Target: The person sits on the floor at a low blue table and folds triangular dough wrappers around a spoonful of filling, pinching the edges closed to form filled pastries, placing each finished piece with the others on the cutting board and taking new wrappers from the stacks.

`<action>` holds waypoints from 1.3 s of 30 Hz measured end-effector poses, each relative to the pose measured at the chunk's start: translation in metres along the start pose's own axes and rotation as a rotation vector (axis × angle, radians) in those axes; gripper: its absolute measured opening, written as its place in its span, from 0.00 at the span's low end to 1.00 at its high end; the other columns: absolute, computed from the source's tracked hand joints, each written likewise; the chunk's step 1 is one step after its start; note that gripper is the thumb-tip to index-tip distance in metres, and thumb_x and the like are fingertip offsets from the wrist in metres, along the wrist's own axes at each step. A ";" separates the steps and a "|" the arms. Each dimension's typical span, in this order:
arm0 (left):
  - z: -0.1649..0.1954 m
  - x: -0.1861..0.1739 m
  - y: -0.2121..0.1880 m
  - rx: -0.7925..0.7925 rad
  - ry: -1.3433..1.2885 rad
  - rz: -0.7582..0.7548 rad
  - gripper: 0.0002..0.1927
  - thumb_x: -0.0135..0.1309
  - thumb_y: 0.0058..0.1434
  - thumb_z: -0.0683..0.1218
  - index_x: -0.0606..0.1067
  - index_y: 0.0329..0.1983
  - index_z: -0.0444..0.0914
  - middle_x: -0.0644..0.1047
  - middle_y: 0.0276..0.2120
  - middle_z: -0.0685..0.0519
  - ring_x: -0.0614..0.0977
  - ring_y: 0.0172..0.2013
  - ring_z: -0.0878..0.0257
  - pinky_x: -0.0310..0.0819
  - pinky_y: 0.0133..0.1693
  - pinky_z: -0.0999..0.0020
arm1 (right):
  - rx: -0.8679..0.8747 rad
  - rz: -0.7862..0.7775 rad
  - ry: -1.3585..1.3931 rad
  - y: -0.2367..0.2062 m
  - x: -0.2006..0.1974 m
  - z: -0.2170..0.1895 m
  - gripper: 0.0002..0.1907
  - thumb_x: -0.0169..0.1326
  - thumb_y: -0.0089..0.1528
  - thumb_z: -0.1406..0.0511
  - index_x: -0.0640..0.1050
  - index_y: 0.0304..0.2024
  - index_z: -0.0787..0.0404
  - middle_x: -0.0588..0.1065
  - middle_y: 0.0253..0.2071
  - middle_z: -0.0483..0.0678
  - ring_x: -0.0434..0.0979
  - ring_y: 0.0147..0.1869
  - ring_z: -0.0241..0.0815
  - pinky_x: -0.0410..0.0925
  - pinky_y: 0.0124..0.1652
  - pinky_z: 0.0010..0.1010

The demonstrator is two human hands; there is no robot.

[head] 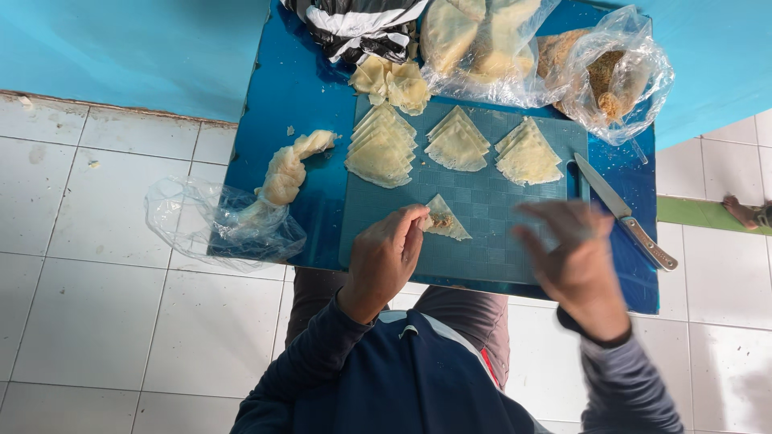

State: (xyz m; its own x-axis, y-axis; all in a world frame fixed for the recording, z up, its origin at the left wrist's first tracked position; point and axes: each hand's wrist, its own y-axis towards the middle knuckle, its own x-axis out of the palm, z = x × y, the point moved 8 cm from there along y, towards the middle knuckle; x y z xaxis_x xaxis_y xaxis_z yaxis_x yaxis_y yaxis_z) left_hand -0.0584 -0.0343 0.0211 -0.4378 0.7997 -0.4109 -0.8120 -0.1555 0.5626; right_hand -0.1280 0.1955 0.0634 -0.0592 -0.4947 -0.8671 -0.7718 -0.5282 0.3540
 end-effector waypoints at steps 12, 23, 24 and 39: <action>-0.003 0.007 -0.004 0.004 0.035 -0.019 0.11 0.58 0.67 0.38 0.75 0.52 0.37 0.83 0.40 0.48 0.86 0.37 0.54 0.79 0.37 0.64 | -0.053 0.013 -0.066 -0.006 0.051 -0.044 0.07 0.61 0.63 0.67 0.80 0.44 0.59 0.75 0.43 0.49 0.74 0.46 0.49 0.65 0.49 0.39; -0.004 0.004 -0.006 0.020 0.023 -0.037 0.10 0.57 0.68 0.40 0.75 0.52 0.38 0.82 0.40 0.48 0.85 0.39 0.53 0.79 0.39 0.62 | -0.102 0.072 0.005 -0.002 0.055 -0.060 0.08 0.56 0.68 0.72 0.74 0.49 0.61 0.78 0.39 0.48 0.80 0.44 0.48 0.66 0.50 0.39; -0.004 0.004 -0.006 0.013 0.028 -0.041 0.10 0.58 0.68 0.40 0.75 0.51 0.38 0.82 0.40 0.48 0.85 0.39 0.53 0.78 0.39 0.61 | -0.105 0.068 0.040 -0.001 0.057 -0.060 0.09 0.56 0.67 0.72 0.74 0.49 0.61 0.78 0.40 0.49 0.80 0.45 0.48 0.66 0.51 0.38; -0.007 0.005 -0.006 -0.032 0.025 -0.092 0.11 0.58 0.66 0.38 0.75 0.52 0.37 0.79 0.46 0.47 0.84 0.41 0.51 0.79 0.39 0.60 | -0.114 0.092 0.166 0.006 0.067 -0.072 0.13 0.61 0.65 0.70 0.75 0.51 0.59 0.80 0.45 0.47 0.82 0.48 0.47 0.68 0.53 0.36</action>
State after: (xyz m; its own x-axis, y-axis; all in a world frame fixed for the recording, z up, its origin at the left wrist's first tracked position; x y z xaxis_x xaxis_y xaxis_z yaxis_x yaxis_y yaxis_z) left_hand -0.0585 -0.0330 0.0110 -0.3703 0.7965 -0.4781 -0.8608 -0.1007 0.4989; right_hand -0.0910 0.1099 0.0327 -0.0138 -0.6460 -0.7632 -0.6910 -0.5455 0.4743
